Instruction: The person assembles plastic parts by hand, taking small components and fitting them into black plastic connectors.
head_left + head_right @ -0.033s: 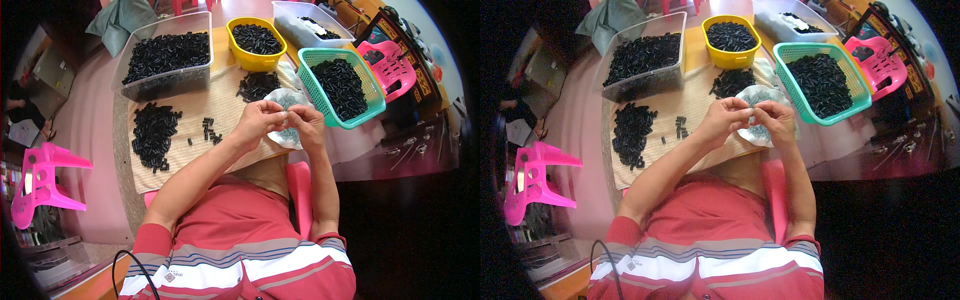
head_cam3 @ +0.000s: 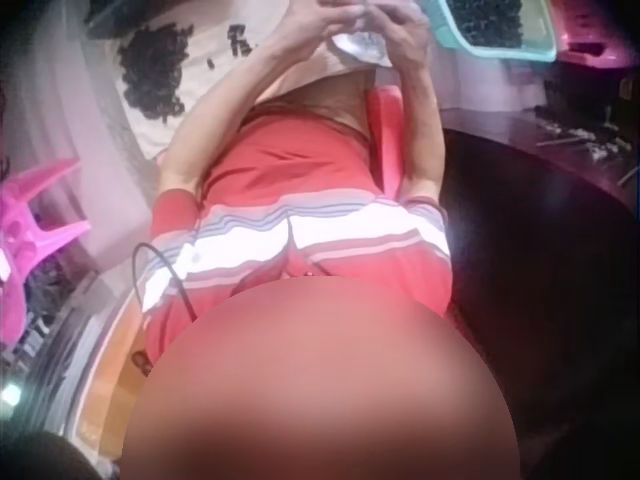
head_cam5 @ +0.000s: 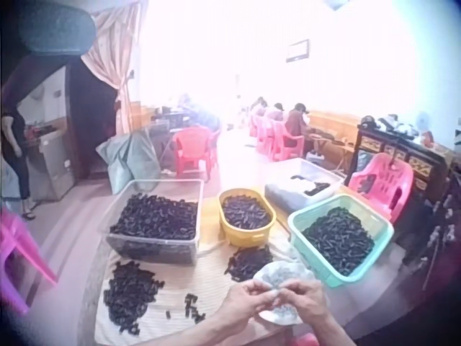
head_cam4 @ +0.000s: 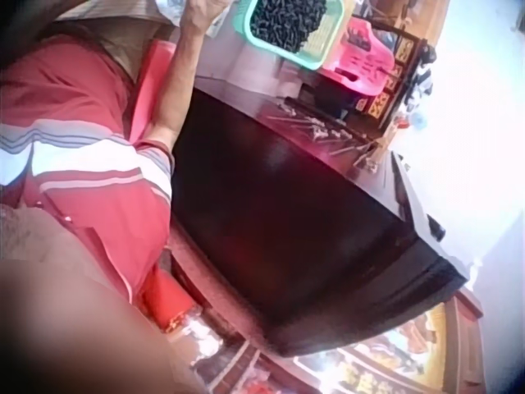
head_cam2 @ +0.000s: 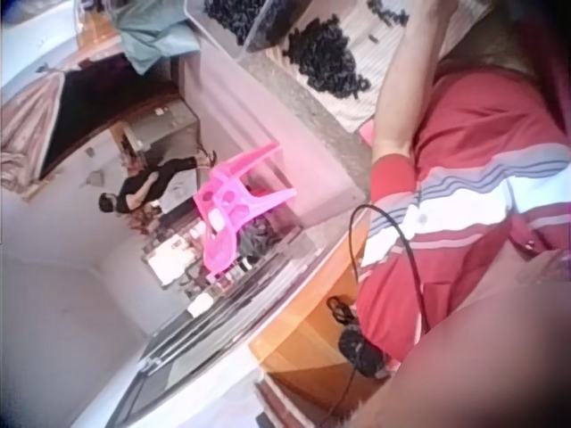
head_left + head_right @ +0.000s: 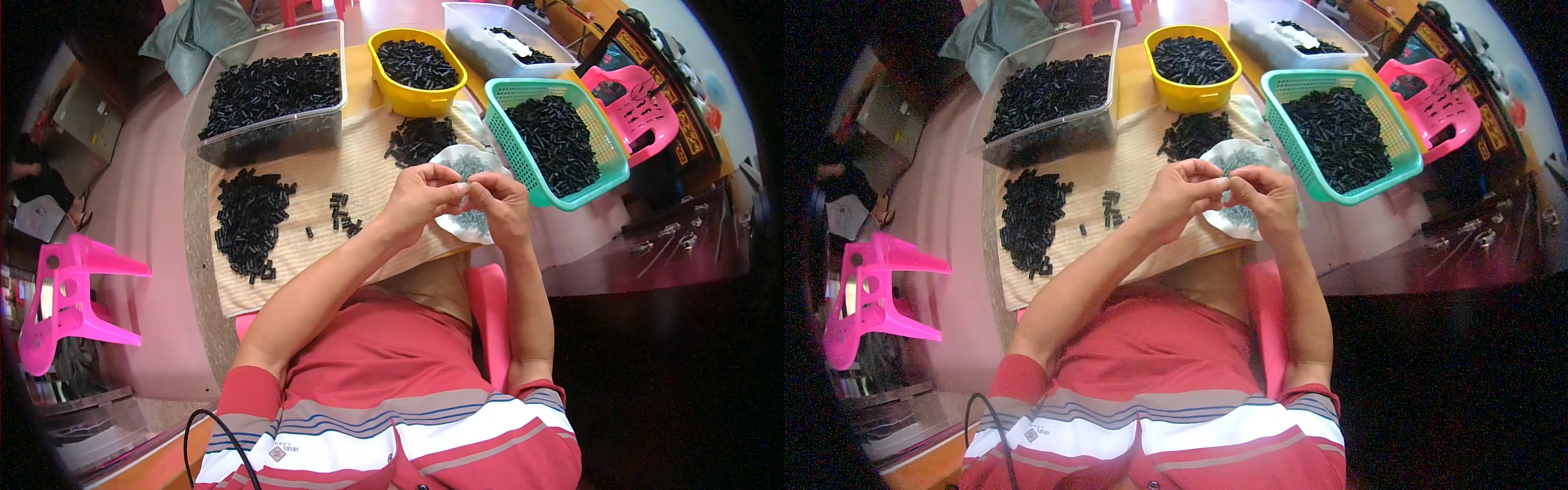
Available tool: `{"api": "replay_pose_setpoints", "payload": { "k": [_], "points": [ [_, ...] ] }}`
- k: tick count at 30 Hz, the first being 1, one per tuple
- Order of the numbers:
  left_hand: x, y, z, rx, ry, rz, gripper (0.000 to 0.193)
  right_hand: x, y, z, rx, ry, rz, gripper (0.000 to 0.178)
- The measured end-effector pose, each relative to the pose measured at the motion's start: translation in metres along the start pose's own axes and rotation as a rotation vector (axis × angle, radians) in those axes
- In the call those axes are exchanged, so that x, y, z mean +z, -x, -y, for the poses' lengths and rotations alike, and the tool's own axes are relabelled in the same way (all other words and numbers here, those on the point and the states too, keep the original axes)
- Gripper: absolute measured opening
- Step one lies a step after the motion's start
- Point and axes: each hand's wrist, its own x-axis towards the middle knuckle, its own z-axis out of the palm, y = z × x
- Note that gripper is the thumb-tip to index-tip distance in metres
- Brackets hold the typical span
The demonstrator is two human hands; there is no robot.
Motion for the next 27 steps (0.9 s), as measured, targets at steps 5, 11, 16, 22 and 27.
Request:
{"api": "replay_pose_setpoints", "payload": {
  "k": [5, 11, 16, 22, 27],
  "points": [
    [-0.003, -0.001, -0.001, 0.025, -0.090, 0.034, 0.019, -0.009, -0.001, -0.002, 0.089, 0.002, 0.081, 0.018],
    [-0.009, -0.003, 0.003, 0.003, -0.105, 0.044, 0.019, -0.001, 0.001, 0.001, 0.028, 0.027, 0.079, 0.017],
    [-0.009, -0.002, 0.001, -0.028, -0.062, 0.032, 0.018, 0.001, 0.002, 0.000, 0.038, 0.040, 0.060, 0.014],
    [-0.008, -0.001, 0.001, -0.050, -0.069, 0.025, 0.019, 0.000, 0.003, -0.003, 0.054, 0.034, 0.039, 0.014],
    [-0.006, -0.003, 0.009, 0.106, -0.131, 0.011, 0.017, -0.001, 0.002, -0.004, 0.073, 0.016, 0.028, 0.017]
  ]
}}
